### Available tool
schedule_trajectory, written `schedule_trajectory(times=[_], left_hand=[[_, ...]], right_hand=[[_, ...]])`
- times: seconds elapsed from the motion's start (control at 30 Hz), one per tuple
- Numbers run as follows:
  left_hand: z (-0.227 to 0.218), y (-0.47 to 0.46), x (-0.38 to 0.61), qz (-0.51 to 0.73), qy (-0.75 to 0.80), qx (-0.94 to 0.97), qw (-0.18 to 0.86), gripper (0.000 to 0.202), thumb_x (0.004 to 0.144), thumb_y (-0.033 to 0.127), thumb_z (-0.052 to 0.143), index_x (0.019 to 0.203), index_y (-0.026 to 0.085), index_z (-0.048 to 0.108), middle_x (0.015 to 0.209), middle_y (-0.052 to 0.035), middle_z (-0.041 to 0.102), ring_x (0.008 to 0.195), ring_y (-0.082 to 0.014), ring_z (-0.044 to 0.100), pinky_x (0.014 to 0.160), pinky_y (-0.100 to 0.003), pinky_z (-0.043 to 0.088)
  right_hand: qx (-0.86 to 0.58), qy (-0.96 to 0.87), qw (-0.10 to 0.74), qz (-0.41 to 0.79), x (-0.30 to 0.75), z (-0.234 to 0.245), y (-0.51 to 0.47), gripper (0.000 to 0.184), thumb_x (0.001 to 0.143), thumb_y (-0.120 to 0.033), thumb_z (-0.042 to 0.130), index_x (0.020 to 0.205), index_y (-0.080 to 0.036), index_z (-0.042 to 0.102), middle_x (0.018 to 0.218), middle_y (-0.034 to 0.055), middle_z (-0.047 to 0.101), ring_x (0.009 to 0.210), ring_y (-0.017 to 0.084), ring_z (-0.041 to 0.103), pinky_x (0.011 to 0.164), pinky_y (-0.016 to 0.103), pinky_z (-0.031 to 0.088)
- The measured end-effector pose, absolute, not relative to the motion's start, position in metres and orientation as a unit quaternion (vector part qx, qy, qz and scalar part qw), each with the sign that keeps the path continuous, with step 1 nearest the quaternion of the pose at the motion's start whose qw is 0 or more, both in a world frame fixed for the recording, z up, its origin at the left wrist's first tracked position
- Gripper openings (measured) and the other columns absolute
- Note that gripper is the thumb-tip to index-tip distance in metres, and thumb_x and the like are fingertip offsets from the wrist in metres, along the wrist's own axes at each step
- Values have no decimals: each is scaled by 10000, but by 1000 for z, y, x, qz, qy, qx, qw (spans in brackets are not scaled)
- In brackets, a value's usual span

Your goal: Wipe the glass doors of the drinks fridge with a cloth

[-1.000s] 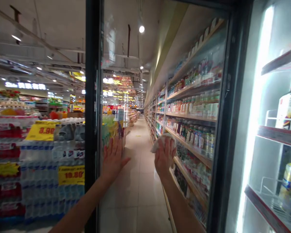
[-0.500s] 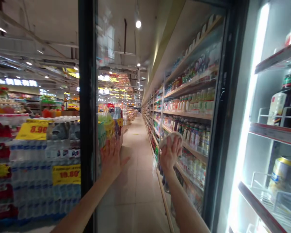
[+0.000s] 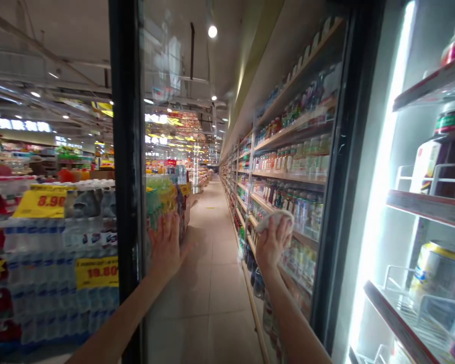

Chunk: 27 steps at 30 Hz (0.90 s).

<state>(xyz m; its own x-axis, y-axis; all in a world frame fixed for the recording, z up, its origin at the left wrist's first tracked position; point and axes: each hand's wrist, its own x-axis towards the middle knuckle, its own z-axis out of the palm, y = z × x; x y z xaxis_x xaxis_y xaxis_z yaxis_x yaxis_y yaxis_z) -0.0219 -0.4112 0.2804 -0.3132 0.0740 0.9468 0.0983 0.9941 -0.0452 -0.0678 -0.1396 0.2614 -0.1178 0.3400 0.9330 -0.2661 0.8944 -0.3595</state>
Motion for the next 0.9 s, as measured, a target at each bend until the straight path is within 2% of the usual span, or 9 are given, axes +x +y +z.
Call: schedule_trajectory(times=[0.13, 0.2, 0.27, 0.4, 0.47, 0.57, 0.7, 0.77, 0.9], left_hand=[[280, -412, -23, -25, -810, -66, 582, 829, 846, 545, 452, 1457, 125, 83, 1488, -197, 213, 1393, -357, 108, 1066, -625, 165], [281, -413, -23, -27, -813, -69, 578, 829, 839, 547, 464, 1455, 124, 105, 1489, -196, 212, 1394, -353, 106, 1069, -621, 160], [281, -413, -23, -27, -813, -68, 578, 829, 833, 544, 480, 1451, 114, 132, 1488, -199, 209, 1394, -354, 103, 1074, -612, 158], [281, -413, -24, -20, -814, -58, 578, 823, 835, 533, 485, 1448, 104, 144, 1492, -198, 196, 1392, -359, 107, 1081, -604, 151], [281, -412, -24, -19, -815, -56, 576, 823, 837, 531, 481, 1450, 106, 134, 1491, -199, 196, 1393, -356, 106, 1081, -606, 150], [280, -412, -24, -25, -815, -61, 576, 831, 836, 526, 488, 1452, 110, 117, 1488, -199, 204, 1396, -349, 90, 1077, -611, 153], [281, -413, -24, -23, -808, -60, 586, 835, 832, 523, 496, 1453, 118, 111, 1487, -198, 211, 1398, -342, 91, 1079, -602, 160], [281, -412, -24, -15, -807, -59, 588, 845, 828, 526, 501, 1454, 117, 107, 1487, -201, 210, 1397, -344, 97, 1079, -600, 168], [280, -411, -23, -6, -811, -50, 583, 870, 813, 530, 522, 1449, 95, 120, 1479, -217, 217, 1392, -358, 103, 1074, -603, 179]], right_hand=[[208, -752, 622, 66, -60, 251, -183, 404, 869, -212, 413, 1249, -271, 535, 1403, 83, 409, 1371, 273, 224, 1075, 528, 218], [246, -746, 618, 39, -63, 244, -170, 396, 849, -206, 446, 1216, -303, 559, 1385, 52, 436, 1357, 262, 256, 1083, 515, 207], [187, -742, 640, 72, -69, 240, -134, 403, 854, -220, 436, 1236, -284, 546, 1399, 76, 414, 1348, 279, 274, 1066, 539, 224], [-105, -674, 681, 266, -83, 251, -71, 506, 881, -256, 330, 1368, -139, 401, 1445, 205, 294, 1356, 359, 228, 998, 633, 257], [-139, -650, 685, 298, -84, 258, -79, 524, 881, -256, 321, 1382, -111, 374, 1453, 224, 268, 1362, 369, 205, 998, 640, 250], [29, -703, 681, 201, -74, 259, -133, 470, 878, -247, 375, 1339, -186, 446, 1458, 161, 298, 1371, 338, 202, 1028, 604, 238], [265, -741, 615, 45, -61, 252, -179, 405, 848, -214, 451, 1236, -287, 542, 1407, 64, 409, 1363, 268, 248, 1080, 520, 214], [231, -739, 630, 56, -62, 252, -160, 398, 856, -215, 439, 1235, -276, 544, 1401, 78, 415, 1357, 265, 265, 1077, 523, 222], [-28, -677, 696, 235, -79, 270, -96, 462, 883, -243, 362, 1331, -180, 456, 1451, 173, 308, 1365, 325, 232, 1030, 597, 251]])
